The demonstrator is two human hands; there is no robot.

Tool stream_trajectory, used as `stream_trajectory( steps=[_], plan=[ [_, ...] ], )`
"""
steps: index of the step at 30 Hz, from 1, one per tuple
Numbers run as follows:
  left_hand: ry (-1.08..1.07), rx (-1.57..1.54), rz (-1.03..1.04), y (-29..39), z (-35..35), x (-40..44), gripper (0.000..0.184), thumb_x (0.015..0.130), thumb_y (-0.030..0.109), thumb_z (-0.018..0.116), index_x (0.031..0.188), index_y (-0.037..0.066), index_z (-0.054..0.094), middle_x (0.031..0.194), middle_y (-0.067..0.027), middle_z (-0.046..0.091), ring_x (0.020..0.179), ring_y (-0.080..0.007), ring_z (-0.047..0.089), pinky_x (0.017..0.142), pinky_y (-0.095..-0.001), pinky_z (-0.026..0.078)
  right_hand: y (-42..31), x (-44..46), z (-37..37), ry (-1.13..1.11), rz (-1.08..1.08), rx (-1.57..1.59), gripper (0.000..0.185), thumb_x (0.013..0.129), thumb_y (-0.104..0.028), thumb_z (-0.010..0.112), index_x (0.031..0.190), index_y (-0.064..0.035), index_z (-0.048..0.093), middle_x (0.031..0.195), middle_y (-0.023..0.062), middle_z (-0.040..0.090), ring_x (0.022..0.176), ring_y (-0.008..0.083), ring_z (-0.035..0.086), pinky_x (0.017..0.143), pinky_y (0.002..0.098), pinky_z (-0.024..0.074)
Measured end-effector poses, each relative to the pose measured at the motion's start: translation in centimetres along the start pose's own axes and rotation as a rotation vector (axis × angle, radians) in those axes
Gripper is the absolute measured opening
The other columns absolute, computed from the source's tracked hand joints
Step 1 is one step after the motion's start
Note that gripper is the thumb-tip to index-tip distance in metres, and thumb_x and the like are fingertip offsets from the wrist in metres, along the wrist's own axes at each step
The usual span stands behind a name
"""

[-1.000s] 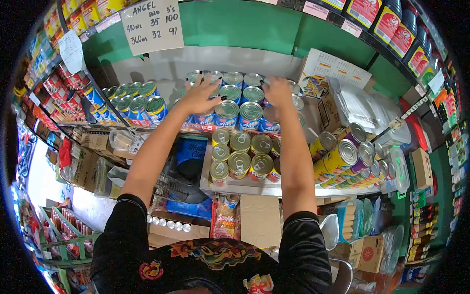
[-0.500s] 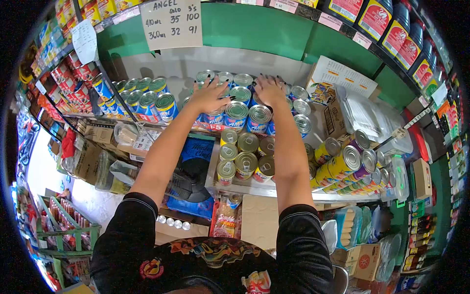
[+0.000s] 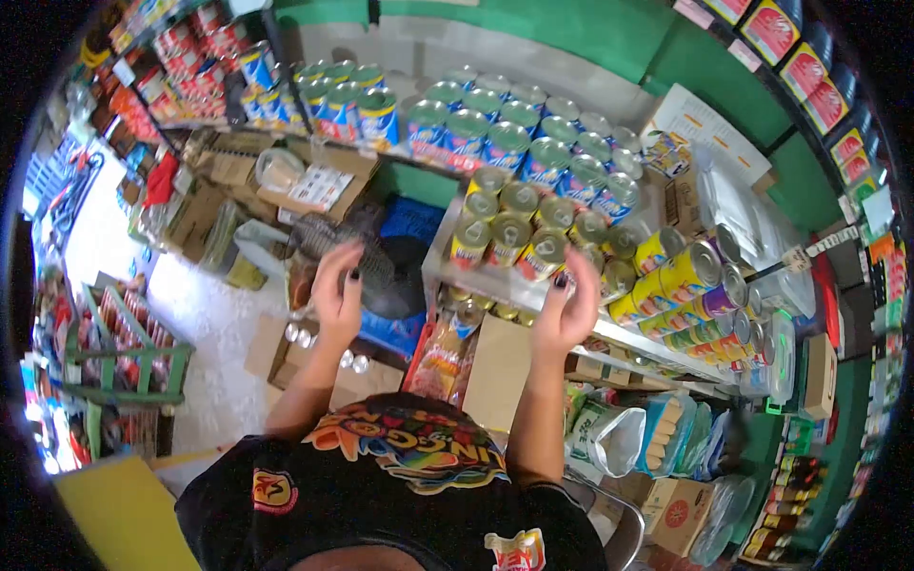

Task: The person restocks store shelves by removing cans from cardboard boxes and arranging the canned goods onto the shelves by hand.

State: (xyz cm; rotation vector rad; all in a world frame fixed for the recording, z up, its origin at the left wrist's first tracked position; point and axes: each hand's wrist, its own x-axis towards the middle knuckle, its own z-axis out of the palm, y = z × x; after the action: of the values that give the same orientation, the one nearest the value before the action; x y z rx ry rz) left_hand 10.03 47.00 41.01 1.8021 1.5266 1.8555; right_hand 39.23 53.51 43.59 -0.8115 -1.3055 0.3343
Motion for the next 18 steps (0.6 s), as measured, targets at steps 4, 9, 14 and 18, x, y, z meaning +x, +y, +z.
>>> stream_trajectory(
  steps=[4, 9, 14, 18],
  plan=[
    [-0.021, 0.251, -0.269, -0.5, -7.0, -14.3, 0.025, 0.086, 0.0, 0.056, 0.11, -0.002, 0.064, 0.115, -0.0188, 0.062, 0.101, -0.0276, 0.062, 0.087, -0.0353, 0.05, -1.7, -9.2, -3.5, -0.198, 0.182, -0.023, 0.028, 0.083, 0.003, 0.06, 0.111, 0.0064, 0.06, 0.109, 0.0146, 0.062, 0.103, 0.0215, 0.058, 0.094, 0.034, 0.0447],
    [0.096, 0.497, -0.684, -1.4, -13.8, -29.8, 0.02, 0.091, 0.006, 0.059, 0.11, 0.001, 0.064, 0.12, -0.0192, 0.058, 0.097, -0.0292, 0.063, 0.077, -0.0344, 0.054, -3.0, -14.9, -2.8, -0.37, 0.411, 0.173, 0.026, 0.082, 0.011, 0.063, 0.103, -0.0003, 0.053, 0.088, 0.0034, 0.052, 0.081, 0.0115, 0.051, 0.079, 0.0259, 0.0442],
    [0.012, 0.898, -1.019, 3.0, -19.4, -45.8, 0.024, 0.09, 0.017, 0.062, 0.111, 0.006, 0.064, 0.122, -0.0191, 0.056, 0.108, -0.038, 0.059, 0.087, -0.0423, 0.051, -1.1, -20.8, -2.7, -0.657, 0.445, 0.13, 0.023, 0.082, 0.009, 0.061, 0.103, 0.0007, 0.055, 0.081, 0.0009, 0.048, 0.076, 0.0093, 0.046, 0.076, 0.0238, 0.0415],
    [-0.133, 0.998, -1.391, 8.7, -23.5, -60.7, 0.029, 0.086, 0.024, 0.066, 0.111, 0.008, 0.065, 0.123, -0.0197, 0.056, 0.113, -0.0382, 0.056, 0.094, -0.044, 0.048, -1.5, -23.8, -3.0, -0.751, 0.482, 0.118, 0.025, 0.08, 0.008, 0.055, 0.104, 0.0013, 0.055, 0.08, -0.0001, 0.044, 0.075, 0.0097, 0.042, 0.075, 0.0241, 0.0405]
  ],
)
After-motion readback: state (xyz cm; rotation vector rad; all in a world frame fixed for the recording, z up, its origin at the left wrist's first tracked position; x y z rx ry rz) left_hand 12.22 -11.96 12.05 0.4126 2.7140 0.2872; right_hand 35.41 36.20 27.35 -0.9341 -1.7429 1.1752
